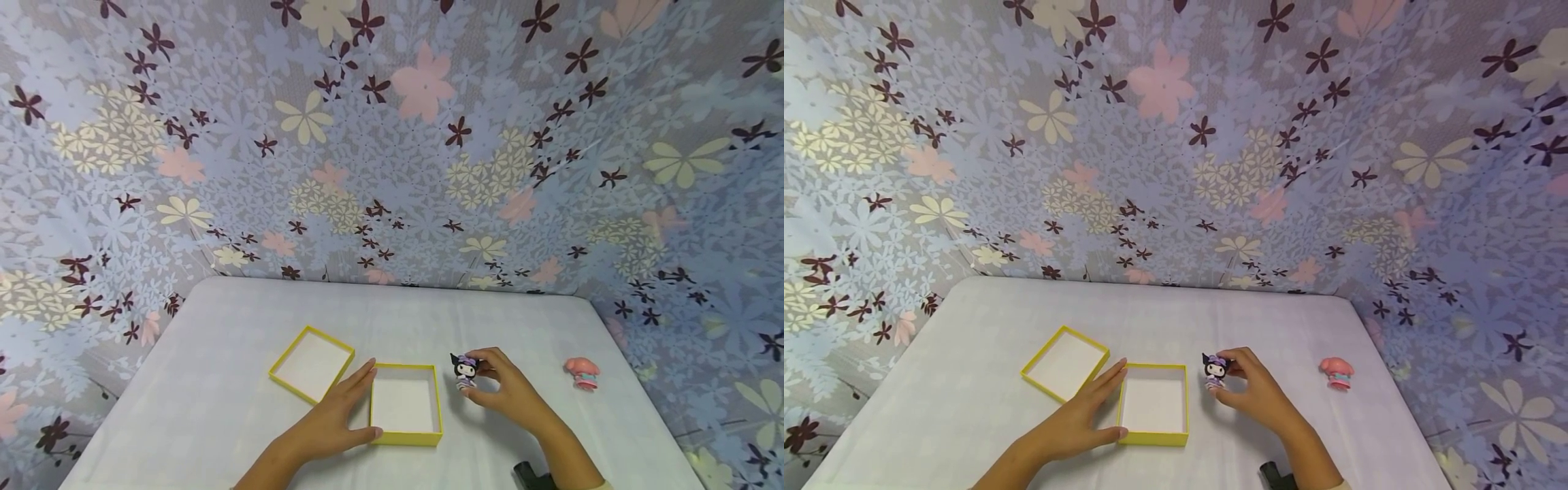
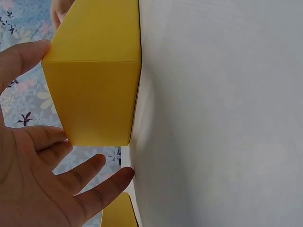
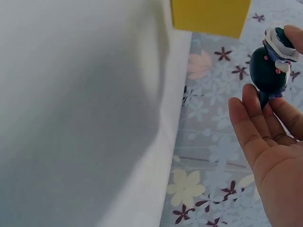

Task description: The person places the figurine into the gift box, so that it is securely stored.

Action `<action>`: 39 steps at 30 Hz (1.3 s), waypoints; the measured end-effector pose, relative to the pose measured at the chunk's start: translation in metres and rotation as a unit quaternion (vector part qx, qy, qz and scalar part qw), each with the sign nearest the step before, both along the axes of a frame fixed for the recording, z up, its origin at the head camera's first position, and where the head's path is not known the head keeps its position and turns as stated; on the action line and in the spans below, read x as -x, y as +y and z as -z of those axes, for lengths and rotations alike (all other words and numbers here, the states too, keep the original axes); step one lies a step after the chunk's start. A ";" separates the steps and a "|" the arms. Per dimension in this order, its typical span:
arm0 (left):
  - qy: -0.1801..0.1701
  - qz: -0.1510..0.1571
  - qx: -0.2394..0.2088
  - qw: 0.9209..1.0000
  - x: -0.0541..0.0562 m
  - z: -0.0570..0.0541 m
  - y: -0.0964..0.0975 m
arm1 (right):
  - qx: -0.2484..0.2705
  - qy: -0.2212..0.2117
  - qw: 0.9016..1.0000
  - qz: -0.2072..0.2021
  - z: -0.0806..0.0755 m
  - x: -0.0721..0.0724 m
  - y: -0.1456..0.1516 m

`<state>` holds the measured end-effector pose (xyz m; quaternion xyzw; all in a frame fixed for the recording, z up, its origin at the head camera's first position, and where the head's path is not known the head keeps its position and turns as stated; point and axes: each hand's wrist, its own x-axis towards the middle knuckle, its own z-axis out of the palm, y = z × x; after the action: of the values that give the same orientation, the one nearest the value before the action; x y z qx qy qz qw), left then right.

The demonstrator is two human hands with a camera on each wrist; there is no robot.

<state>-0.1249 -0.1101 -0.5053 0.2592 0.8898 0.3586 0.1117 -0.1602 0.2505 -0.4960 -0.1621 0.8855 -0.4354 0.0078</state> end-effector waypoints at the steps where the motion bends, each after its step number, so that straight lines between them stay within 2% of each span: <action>1: 0.001 0.000 0.001 1.000 0.000 0.000 0.001 | 0.004 -0.001 1.000 -0.006 -0.001 -0.001 -0.002; 8: -0.007 0.001 0.000 1.000 0.003 0.000 0.006 | 0.028 -0.007 0.998 -0.047 -0.008 -0.005 -0.018; 17: -0.015 0.005 -0.011 1.000 0.005 0.005 0.007 | 0.059 -0.024 0.993 -0.099 -0.015 -0.011 -0.045; 29: -0.017 0.016 -0.018 1.000 0.009 0.002 0.008 | -0.014 -0.011 0.995 -0.101 -0.015 -0.013 -0.067; 39: -0.018 0.020 -0.023 0.999 0.011 0.005 0.007 | -0.067 0.056 0.990 -0.112 -0.007 -0.010 -0.082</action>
<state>-0.1361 -0.1028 -0.5101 0.2731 0.8737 0.3814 0.1290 -0.1502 0.1685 -0.4888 -0.2830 0.8882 -0.3614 0.0179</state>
